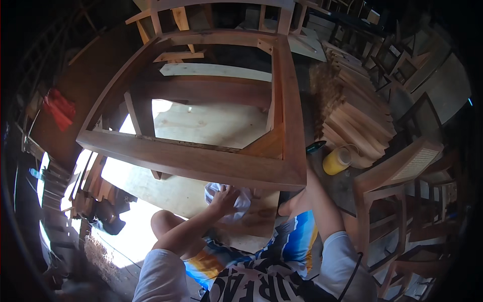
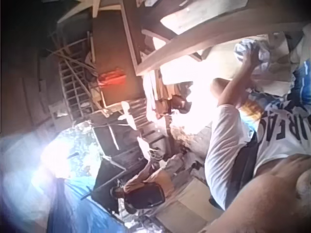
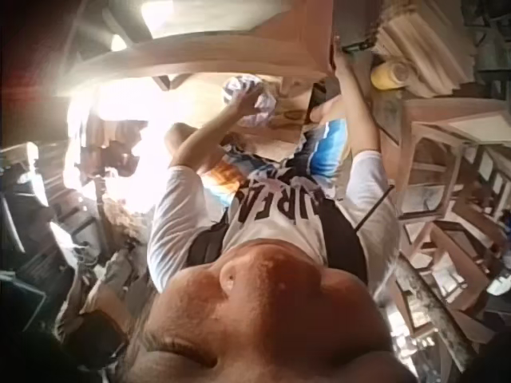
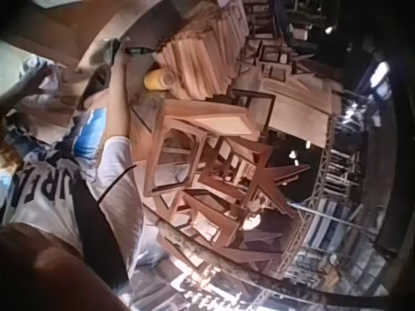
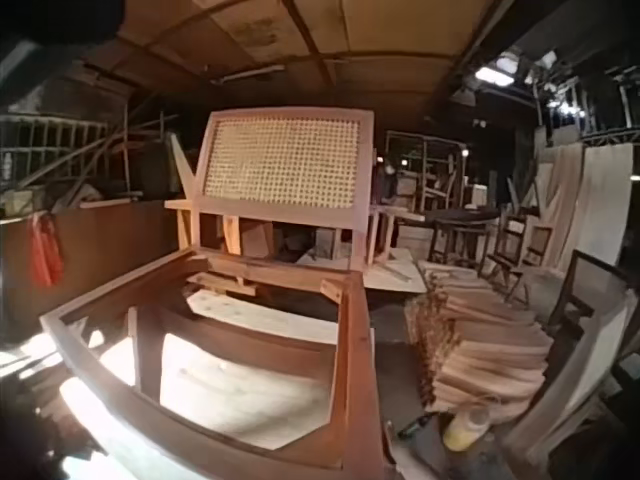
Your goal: Applying a finish to a wooden chair frame using a brush after wiping it down with a cloth.
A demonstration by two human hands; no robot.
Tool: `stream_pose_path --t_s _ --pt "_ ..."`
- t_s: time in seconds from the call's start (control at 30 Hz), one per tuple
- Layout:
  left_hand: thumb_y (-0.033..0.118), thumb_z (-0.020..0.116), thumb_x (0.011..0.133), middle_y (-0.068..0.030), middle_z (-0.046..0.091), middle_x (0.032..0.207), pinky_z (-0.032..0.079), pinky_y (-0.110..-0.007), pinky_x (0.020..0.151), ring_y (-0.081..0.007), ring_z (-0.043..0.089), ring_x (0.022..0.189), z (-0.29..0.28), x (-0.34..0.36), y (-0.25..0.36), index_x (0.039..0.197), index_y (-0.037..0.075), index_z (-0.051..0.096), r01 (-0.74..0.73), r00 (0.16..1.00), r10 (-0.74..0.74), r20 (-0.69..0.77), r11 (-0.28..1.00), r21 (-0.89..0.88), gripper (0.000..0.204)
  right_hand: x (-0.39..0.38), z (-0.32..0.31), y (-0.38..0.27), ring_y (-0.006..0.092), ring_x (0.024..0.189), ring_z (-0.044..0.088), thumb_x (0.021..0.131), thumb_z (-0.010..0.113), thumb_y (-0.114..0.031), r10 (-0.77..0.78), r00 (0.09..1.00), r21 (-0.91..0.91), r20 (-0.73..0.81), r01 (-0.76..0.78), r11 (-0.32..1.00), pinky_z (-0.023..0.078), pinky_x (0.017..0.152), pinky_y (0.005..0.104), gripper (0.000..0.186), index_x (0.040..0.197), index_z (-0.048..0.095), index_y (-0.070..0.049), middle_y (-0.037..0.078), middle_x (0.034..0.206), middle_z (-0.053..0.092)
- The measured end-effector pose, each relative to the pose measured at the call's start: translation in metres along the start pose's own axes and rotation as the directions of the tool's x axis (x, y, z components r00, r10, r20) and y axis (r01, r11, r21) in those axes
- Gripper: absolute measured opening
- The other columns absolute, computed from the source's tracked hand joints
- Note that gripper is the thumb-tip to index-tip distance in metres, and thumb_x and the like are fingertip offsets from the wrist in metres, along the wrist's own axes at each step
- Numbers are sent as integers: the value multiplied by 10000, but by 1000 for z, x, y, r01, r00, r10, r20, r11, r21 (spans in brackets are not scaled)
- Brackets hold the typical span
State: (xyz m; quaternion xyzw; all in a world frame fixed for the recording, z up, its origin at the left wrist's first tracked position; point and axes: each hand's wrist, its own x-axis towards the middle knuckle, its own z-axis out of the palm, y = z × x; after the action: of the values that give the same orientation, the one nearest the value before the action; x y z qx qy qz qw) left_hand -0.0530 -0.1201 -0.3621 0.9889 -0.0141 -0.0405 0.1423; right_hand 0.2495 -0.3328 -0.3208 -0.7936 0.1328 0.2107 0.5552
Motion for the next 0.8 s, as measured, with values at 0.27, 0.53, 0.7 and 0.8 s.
stream_pose_path --t_s 0.27,0.53,0.7,0.8 --pt "15 534 843 -111 717 1058 539 -373 856 -313 695 933 -40 -64 3 1228 22 634 249 834 -546 -78 499 -830 398 6 79 41 359 924 704 779 780 -510 -499 863 -176 78 505 845 539 835 438 545 980 659 -18 202 946 714" --pt "326 516 1000 -145 548 1362 451 -445 1076 -299 557 1254 -231 -230 -14 1411 71 453 -531 40 -740 -672 554 -642 488 49 120 85 364 814 677 938 559 -392 -838 464 -429 286 845 321 509 742 456 324 972 646 -81 174 822 678" --pt "239 457 1071 -136 501 1403 482 -334 972 -210 544 1210 -346 -203 -44 1473 26 350 -67 -162 -296 -941 955 -289 467 53 96 57 315 1012 693 885 686 -303 -562 610 -471 559 791 391 548 791 454 370 1042 683 31 209 1029 727" --pt "154 528 1005 -149 644 1178 481 -306 896 -194 614 1087 -403 -207 -81 1367 16 499 255 247 -251 -936 949 -187 389 34 87 62 318 832 703 826 743 -315 -573 740 -302 353 670 678 536 688 431 386 988 684 30 179 917 739"
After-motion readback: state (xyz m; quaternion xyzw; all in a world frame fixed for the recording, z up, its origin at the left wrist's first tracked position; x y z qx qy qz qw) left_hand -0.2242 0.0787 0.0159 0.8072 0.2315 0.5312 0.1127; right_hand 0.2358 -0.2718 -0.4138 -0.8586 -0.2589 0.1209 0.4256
